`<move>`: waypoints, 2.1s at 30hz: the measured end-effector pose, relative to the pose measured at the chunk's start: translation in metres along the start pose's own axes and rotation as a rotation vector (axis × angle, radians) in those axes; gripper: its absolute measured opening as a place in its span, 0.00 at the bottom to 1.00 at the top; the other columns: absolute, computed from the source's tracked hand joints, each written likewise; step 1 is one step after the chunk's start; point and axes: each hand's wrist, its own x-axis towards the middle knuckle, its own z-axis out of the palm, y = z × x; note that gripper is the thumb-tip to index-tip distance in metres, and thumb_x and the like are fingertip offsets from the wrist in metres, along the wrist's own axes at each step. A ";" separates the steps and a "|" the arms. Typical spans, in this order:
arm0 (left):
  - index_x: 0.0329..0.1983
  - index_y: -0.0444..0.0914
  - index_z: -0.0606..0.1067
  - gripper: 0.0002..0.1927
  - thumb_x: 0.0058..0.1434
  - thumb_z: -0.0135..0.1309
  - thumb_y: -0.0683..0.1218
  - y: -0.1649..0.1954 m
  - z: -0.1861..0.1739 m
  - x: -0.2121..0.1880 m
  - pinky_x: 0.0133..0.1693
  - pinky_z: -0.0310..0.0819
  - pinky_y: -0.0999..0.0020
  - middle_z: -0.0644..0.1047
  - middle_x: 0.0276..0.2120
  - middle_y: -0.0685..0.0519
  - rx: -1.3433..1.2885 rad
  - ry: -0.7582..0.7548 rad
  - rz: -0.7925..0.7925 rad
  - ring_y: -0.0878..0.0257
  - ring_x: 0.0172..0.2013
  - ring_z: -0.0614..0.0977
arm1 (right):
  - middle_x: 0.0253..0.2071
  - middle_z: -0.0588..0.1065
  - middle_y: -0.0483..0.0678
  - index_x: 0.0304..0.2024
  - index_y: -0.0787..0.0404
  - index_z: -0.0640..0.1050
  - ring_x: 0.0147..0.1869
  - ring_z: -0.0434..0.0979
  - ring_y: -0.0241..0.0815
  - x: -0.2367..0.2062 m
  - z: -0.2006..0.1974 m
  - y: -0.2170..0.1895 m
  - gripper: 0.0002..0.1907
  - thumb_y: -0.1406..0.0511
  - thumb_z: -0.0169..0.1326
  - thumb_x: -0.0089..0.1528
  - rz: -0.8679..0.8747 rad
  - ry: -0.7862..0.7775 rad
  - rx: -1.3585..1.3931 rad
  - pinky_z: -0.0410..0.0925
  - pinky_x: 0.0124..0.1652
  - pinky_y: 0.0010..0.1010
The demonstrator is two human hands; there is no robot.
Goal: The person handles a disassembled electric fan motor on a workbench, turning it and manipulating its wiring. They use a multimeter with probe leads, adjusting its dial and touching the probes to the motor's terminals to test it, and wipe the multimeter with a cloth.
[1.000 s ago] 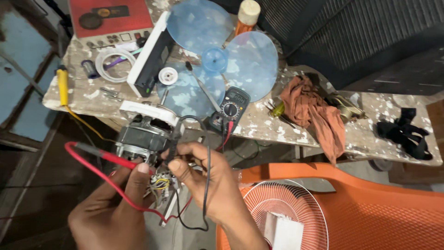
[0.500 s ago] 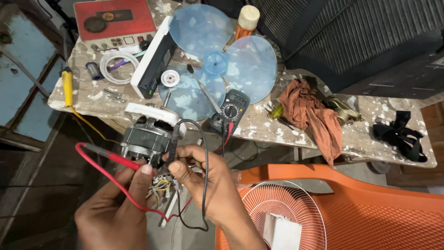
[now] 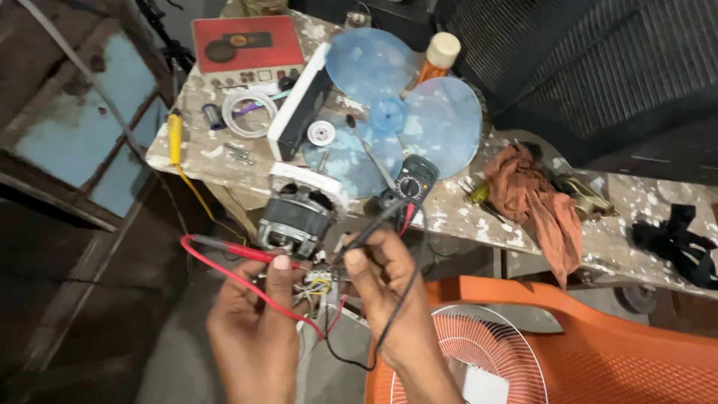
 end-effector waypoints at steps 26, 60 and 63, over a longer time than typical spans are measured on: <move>0.38 0.33 0.81 0.10 0.62 0.59 0.46 0.003 -0.024 0.014 0.25 0.73 0.75 0.82 0.27 0.55 -0.055 -0.191 -0.092 0.73 0.24 0.78 | 0.36 0.77 0.44 0.43 0.63 0.76 0.39 0.76 0.32 -0.011 0.023 -0.010 0.08 0.64 0.56 0.65 0.108 0.087 -0.182 0.72 0.37 0.27; 0.46 0.30 0.76 0.14 0.64 0.52 0.46 0.015 -0.028 0.014 0.32 0.86 0.65 0.83 0.35 0.47 -0.040 -0.089 -0.034 0.61 0.35 0.87 | 0.37 0.76 0.43 0.45 0.63 0.79 0.40 0.71 0.30 0.001 0.024 -0.017 0.09 0.64 0.56 0.66 0.174 -0.030 -0.170 0.67 0.40 0.25; 0.46 0.30 0.76 0.14 0.64 0.51 0.46 0.019 -0.032 0.015 0.32 0.87 0.65 0.83 0.35 0.46 -0.034 -0.126 -0.059 0.61 0.34 0.86 | 0.38 0.78 0.41 0.44 0.64 0.78 0.42 0.75 0.28 0.001 0.028 -0.016 0.10 0.63 0.56 0.64 0.153 -0.050 -0.121 0.70 0.40 0.23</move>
